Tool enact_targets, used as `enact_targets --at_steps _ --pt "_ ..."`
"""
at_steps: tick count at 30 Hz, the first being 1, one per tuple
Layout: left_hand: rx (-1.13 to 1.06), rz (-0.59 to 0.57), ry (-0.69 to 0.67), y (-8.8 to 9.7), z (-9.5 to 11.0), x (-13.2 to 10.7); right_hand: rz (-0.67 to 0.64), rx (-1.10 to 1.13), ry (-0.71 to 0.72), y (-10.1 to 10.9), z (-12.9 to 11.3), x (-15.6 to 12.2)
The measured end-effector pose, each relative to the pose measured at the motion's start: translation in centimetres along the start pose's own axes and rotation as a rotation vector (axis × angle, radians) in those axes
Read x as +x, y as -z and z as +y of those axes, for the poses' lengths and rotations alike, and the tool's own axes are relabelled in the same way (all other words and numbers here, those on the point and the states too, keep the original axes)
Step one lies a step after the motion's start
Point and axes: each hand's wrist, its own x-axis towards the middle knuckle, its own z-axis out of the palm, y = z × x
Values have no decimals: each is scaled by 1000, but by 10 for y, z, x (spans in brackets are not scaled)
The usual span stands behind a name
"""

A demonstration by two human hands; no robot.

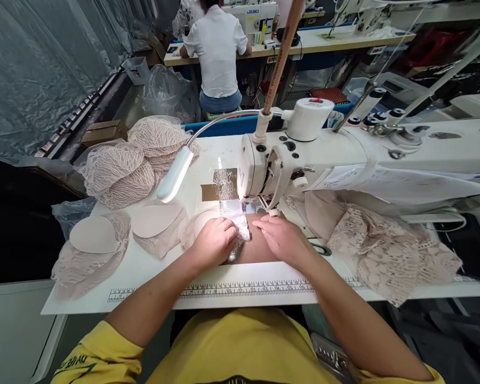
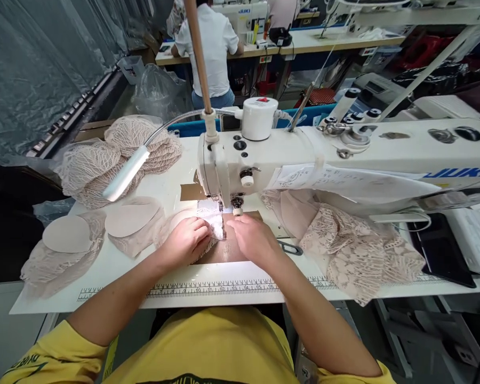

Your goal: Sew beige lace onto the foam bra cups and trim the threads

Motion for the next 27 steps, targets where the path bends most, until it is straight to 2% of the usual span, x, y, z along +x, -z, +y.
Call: enact_targets --at_steps 3,5,8,12,18,24,27 --pt "-73 19 5 -2 -5 -2 -53 0 41 7 -6 -9" --pt "-118 23 19 -2 -6 -2 -53 1 83 5 -10 -16" --pt "-158 24 33 0 -7 -2 -7 -43 141 -9 -15 -22" --pt "-204 26 71 2 -7 -2 57 -220 170 -31 -16 -27" --pt "-303 32 131 5 -9 -4 122 -298 200 -37 -16 -33" --pt "-211 10 -96 2 -10 -5 155 -300 192 -38 -18 -38" --pt "-129 -6 -157 -4 -10 -7 173 -290 209 -40 -17 -40"
